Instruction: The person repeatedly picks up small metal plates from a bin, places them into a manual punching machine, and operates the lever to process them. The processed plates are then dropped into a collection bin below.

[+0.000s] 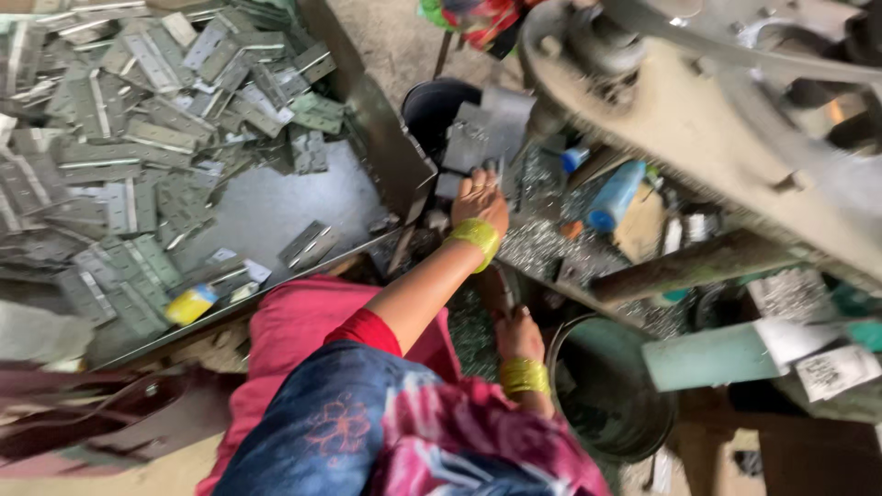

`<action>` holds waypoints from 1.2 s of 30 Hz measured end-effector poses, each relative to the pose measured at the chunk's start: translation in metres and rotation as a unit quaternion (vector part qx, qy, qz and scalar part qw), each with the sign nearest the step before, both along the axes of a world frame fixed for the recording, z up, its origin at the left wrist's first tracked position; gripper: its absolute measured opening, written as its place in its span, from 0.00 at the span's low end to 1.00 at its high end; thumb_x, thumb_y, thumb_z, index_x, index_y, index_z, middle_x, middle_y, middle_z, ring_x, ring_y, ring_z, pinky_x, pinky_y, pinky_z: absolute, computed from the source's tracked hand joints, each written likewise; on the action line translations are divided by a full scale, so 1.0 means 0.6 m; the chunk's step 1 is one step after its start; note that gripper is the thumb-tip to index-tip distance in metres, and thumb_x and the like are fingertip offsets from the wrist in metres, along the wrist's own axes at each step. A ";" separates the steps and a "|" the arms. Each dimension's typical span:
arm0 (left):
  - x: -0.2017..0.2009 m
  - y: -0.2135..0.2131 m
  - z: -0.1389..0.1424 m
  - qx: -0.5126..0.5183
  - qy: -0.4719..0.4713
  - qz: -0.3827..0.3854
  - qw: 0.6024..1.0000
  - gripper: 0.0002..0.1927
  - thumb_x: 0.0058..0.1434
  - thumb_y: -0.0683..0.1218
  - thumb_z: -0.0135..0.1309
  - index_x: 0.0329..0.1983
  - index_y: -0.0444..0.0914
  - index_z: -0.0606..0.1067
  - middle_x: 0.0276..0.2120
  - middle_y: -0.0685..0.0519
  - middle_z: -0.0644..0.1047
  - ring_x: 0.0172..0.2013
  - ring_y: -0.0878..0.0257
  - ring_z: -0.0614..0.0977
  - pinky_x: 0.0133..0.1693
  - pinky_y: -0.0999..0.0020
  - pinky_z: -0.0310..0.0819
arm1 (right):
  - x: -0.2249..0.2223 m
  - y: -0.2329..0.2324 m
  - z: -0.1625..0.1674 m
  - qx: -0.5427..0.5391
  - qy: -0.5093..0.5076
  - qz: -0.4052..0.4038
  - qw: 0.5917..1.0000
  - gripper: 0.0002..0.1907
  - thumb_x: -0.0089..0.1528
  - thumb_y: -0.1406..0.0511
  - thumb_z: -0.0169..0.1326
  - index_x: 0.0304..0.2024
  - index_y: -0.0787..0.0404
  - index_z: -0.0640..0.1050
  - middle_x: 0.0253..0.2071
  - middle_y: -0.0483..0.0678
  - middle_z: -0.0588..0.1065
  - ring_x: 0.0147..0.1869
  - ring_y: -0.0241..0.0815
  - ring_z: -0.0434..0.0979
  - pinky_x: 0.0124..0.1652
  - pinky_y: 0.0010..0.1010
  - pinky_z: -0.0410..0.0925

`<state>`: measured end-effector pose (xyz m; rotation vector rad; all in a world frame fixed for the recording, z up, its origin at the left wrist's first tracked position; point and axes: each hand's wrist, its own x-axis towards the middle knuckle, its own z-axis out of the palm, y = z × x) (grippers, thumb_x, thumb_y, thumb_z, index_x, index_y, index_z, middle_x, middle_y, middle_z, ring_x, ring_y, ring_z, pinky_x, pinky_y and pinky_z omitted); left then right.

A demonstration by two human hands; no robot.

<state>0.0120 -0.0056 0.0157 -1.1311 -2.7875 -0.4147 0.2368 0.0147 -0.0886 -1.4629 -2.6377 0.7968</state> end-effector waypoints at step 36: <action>-0.041 0.026 0.056 -0.073 -0.046 -0.015 0.996 0.20 0.69 0.43 0.43 0.62 0.43 0.76 0.77 0.49 0.51 0.77 0.51 0.47 0.71 0.40 0.24 | 0.012 0.051 -0.030 0.035 0.031 0.029 0.998 0.27 0.59 0.49 0.56 0.47 0.65 0.78 0.41 0.69 0.78 0.49 0.71 0.77 0.46 0.56 0.70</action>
